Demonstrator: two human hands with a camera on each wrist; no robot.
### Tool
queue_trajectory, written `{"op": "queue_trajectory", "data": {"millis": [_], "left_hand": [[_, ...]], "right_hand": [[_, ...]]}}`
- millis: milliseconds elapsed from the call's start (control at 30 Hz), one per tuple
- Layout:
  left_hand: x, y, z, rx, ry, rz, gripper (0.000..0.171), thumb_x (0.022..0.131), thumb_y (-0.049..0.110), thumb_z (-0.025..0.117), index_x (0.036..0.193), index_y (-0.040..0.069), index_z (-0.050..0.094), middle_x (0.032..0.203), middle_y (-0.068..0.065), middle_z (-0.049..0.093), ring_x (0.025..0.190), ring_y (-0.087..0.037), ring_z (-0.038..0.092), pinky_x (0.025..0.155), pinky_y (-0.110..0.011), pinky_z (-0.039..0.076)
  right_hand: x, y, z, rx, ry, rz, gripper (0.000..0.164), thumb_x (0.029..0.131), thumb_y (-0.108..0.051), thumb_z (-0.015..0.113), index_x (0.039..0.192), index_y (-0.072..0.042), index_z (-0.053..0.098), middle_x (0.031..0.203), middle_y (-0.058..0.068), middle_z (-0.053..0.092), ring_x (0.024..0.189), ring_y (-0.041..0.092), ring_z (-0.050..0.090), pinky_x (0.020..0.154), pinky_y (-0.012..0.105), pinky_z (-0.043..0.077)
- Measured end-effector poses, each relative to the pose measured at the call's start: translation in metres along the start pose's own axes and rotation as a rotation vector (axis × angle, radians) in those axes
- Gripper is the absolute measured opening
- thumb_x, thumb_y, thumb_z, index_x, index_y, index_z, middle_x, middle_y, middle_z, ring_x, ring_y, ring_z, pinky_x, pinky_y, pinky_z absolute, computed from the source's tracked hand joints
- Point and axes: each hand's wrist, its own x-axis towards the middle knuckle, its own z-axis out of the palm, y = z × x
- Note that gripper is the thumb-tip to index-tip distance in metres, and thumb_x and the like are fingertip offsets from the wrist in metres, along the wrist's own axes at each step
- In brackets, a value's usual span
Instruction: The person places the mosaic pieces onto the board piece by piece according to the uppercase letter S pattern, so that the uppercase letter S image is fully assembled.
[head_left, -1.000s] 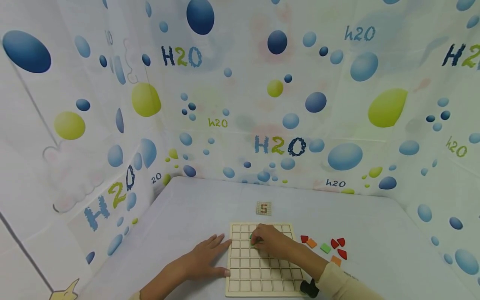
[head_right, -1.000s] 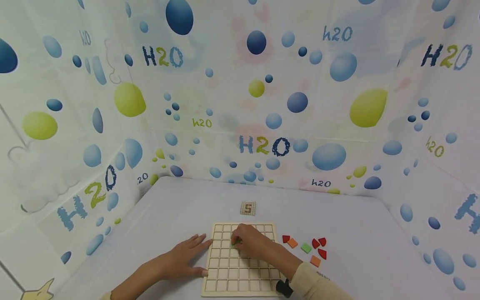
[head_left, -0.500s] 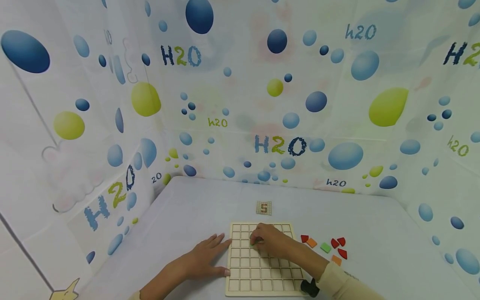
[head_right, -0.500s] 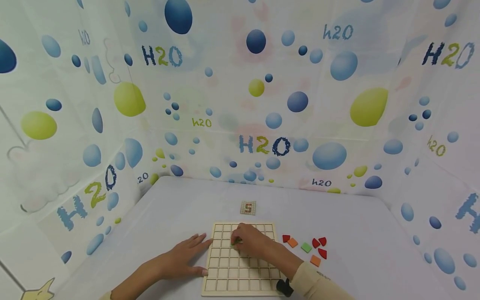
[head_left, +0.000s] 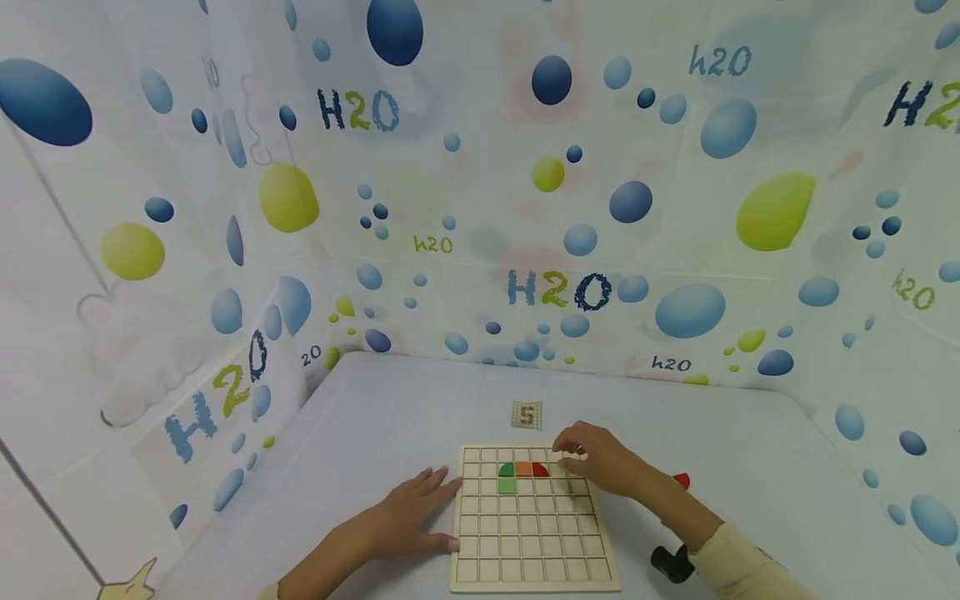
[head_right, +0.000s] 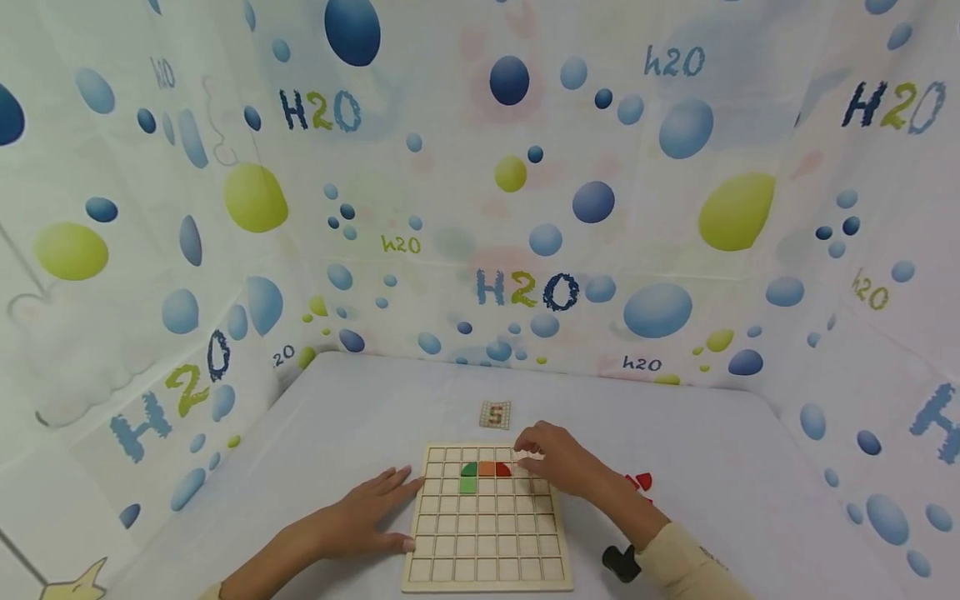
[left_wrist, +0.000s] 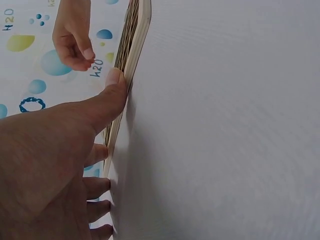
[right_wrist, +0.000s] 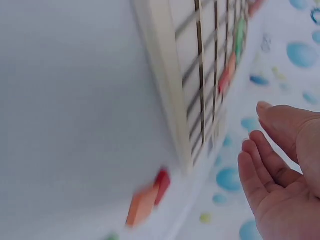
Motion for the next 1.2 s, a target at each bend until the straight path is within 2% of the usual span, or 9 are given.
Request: {"op": "queue_trajectory", "data": {"millis": [167,333,467,533,733,833,1033,1200], "left_hand": [[0.0,-0.002,0.002,-0.002,0.001,0.006,0.096,0.09,0.074,0.065,0.166,0.021,0.036,0.172,-0.018,0.03,0.157,-0.047,0.028,0.122,-0.068,0.03],[-0.001,-0.002,0.003,-0.005,0.002,-0.006,0.096,0.089,0.074,0.066,0.165,0.023,0.037,0.172,-0.017,0.031,0.157,-0.046,0.028,0.122,-0.068,0.03],[-0.001,-0.001,0.003,-0.013,-0.002,-0.017,0.097,0.088,0.074,0.067,0.165,0.024,0.037,0.172,-0.017,0.031,0.157,-0.046,0.028,0.121,-0.068,0.03],[-0.001,0.0,0.002,-0.012,-0.004,-0.016,0.096,0.089,0.074,0.067,0.165,0.024,0.037,0.172,-0.017,0.031,0.157,-0.046,0.028,0.121,-0.068,0.031],[-0.004,0.002,-0.002,-0.017,0.001,-0.004,0.095,0.09,0.071,0.068,0.165,0.021,0.037,0.171,-0.019,0.031,0.157,-0.048,0.028,0.121,-0.068,0.031],[-0.005,0.003,-0.003,-0.024,0.002,0.002,0.094,0.091,0.069,0.069,0.165,0.019,0.038,0.171,-0.02,0.031,0.157,-0.048,0.028,0.121,-0.069,0.03],[-0.004,0.003,-0.003,-0.016,0.004,0.013,0.095,0.091,0.07,0.068,0.165,0.019,0.037,0.171,-0.02,0.03,0.157,-0.049,0.028,0.121,-0.069,0.03],[-0.004,0.002,-0.002,-0.011,0.005,0.017,0.095,0.091,0.07,0.068,0.165,0.019,0.036,0.171,-0.02,0.03,0.157,-0.048,0.028,0.121,-0.068,0.03]], "right_hand": [[-0.014,0.017,-0.021,-0.019,0.035,0.135,0.018,0.099,-0.014,0.076,0.115,-0.008,0.072,0.107,0.001,0.067,0.101,0.018,0.065,0.094,0.043,0.06],[-0.03,0.036,-0.029,0.001,-0.018,0.258,0.025,0.095,-0.01,0.078,0.119,-0.008,0.07,0.111,0.004,0.068,0.106,0.022,0.063,0.096,0.046,0.059],[-0.038,0.052,-0.023,0.012,-0.073,0.267,0.026,0.095,-0.011,0.078,0.119,-0.013,0.069,0.109,0.001,0.065,0.102,0.02,0.059,0.089,0.038,0.057],[-0.041,0.058,-0.02,0.002,-0.089,0.23,0.025,0.094,-0.012,0.078,0.117,-0.014,0.07,0.107,0.0,0.064,0.098,0.018,0.058,0.085,0.034,0.055],[-0.038,0.057,-0.018,-0.033,-0.094,0.19,0.018,0.092,-0.014,0.081,0.107,-0.016,0.07,0.097,-0.002,0.059,0.088,0.016,0.053,0.076,0.028,0.049],[-0.036,0.052,-0.016,-0.032,-0.087,0.209,0.017,0.092,-0.013,0.082,0.102,-0.014,0.068,0.092,-0.001,0.057,0.085,0.016,0.052,0.071,0.027,0.047],[-0.032,0.046,-0.011,-0.057,-0.053,0.334,0.022,0.091,-0.016,0.085,0.096,-0.014,0.063,0.086,-0.001,0.056,0.082,0.016,0.052,0.069,0.028,0.046],[-0.031,0.044,-0.01,-0.084,-0.04,0.376,0.025,0.091,-0.021,0.085,0.093,-0.013,0.061,0.082,0.0,0.056,0.079,0.016,0.052,0.067,0.029,0.044]]}}
